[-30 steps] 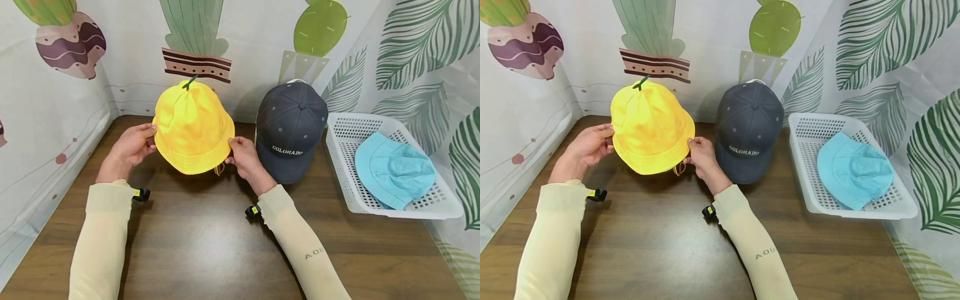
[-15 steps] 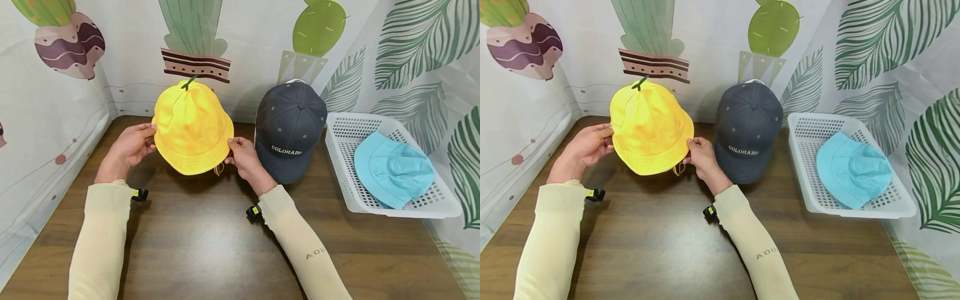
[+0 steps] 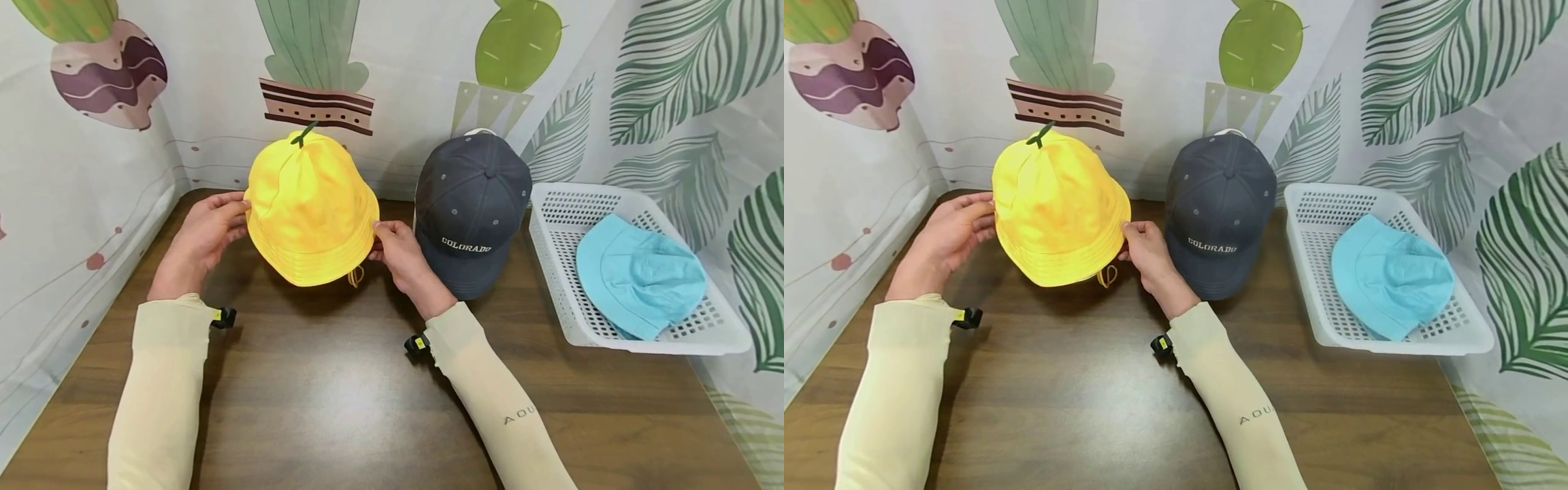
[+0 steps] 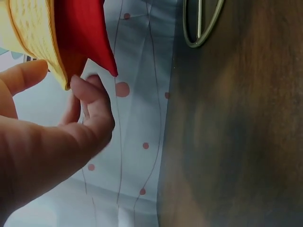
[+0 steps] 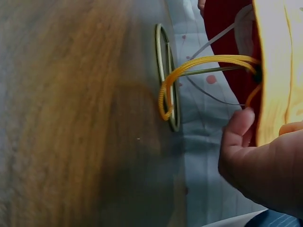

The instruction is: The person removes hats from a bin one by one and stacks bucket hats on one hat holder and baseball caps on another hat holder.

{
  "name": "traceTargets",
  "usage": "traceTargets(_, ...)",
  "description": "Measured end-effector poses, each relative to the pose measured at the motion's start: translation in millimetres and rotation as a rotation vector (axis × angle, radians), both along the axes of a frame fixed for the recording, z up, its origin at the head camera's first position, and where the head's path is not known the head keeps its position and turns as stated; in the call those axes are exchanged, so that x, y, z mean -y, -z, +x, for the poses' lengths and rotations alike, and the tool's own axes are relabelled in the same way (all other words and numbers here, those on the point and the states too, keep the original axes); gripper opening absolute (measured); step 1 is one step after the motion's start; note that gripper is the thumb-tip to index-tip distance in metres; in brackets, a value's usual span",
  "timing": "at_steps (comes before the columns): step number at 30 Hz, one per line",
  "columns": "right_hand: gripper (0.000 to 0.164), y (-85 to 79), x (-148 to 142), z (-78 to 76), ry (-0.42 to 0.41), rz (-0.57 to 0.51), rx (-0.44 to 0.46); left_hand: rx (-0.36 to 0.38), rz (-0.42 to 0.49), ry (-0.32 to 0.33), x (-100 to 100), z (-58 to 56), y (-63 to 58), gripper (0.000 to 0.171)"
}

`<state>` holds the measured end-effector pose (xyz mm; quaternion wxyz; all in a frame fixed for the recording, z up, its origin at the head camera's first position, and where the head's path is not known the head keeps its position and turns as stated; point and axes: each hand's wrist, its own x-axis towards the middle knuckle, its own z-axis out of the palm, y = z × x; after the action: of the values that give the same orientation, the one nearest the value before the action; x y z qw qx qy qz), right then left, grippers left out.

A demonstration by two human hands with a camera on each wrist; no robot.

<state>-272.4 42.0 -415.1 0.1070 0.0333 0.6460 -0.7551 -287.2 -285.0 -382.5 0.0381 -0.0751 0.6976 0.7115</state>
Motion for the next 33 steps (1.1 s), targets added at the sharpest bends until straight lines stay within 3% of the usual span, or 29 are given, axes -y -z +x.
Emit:
traceTargets(9,0.052,-13.6,-6.9,6.3,-0.080,0.077,-0.069,-0.097,-0.136,-0.096,-3.8,2.4,-6.2,0.035)
traceTargets(16,0.063,-26.7,-11.8,11.0,-0.083,0.133,-0.117,-0.216,-0.110,-0.174,-10.6,7.0,-17.9,0.025)
traceTargets(23,0.060,-39.6,-14.9,18.1,-0.088,0.140,-0.140,-0.338,-0.093,-0.249,-19.6,14.8,-32.4,0.017)
traceTargets(33,0.058,-57.9,-20.6,29.3,-0.121,0.061,-0.194,-0.427,-0.167,-0.262,-31.3,23.5,-44.8,0.016)
